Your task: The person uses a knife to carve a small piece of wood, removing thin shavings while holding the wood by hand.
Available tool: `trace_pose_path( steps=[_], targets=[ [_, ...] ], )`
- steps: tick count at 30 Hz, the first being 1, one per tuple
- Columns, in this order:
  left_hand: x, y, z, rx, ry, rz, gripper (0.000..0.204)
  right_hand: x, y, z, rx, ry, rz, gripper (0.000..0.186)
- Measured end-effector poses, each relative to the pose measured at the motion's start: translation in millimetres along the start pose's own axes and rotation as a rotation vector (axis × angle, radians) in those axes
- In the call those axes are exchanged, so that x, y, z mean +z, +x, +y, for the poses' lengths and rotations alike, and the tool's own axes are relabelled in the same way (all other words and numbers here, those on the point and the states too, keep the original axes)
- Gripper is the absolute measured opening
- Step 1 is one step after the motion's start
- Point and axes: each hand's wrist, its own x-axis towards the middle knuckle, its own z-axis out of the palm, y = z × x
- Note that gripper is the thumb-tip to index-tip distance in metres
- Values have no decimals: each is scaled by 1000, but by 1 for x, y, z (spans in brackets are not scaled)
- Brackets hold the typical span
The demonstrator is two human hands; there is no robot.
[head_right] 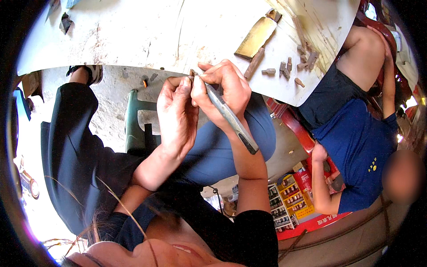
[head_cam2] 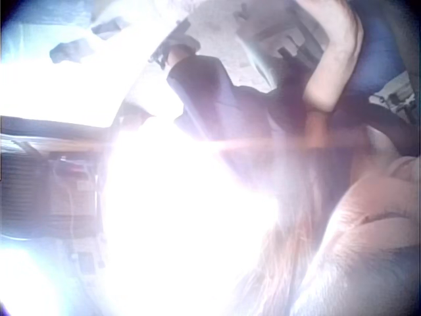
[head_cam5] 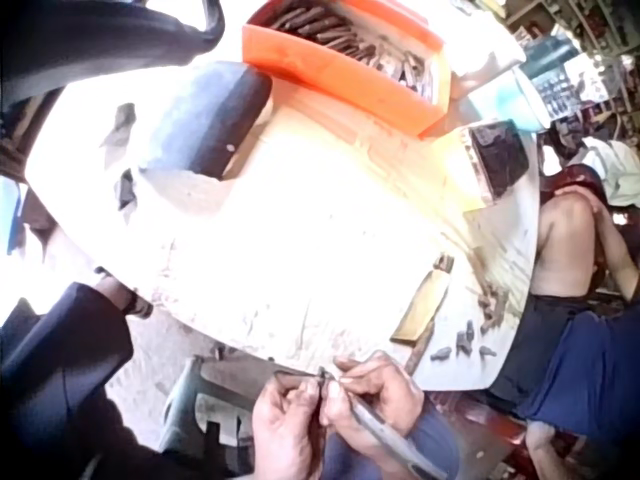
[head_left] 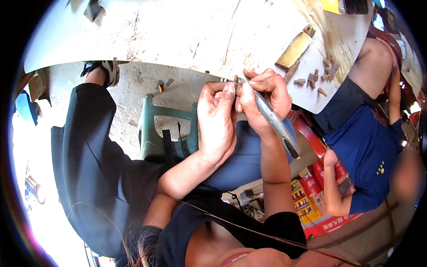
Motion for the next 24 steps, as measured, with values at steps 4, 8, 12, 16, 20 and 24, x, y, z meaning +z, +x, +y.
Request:
trace_pose_path(
  steps=[4, 8, 12, 16, 20, 24],
  targets=[
    [5, -1, 5, -28, 35, 46, 10, -4, 2, -3, 7, -38, -69, 16],
    [0, 1, 1, -6, 16, -2, 10, -3, 2, -4, 8, -23, -45, 16],
    [0, 0, 1, -7, 3, 1, 10, 1, -1, -3, 7, -14, 2, 16],
    [-1, 0, 1, -20, 4, 2, 11, 2, -1, -3, 5, -5, 6, 16],
    [0, 0, 2, -12, 17, 8, 12, -3, 2, -4, 13, -37, -59, 16],
    [2, 1, 1, -13, 11, 17, 12, -5, 2, -5, 32, -7, -78, 15]
  ],
)
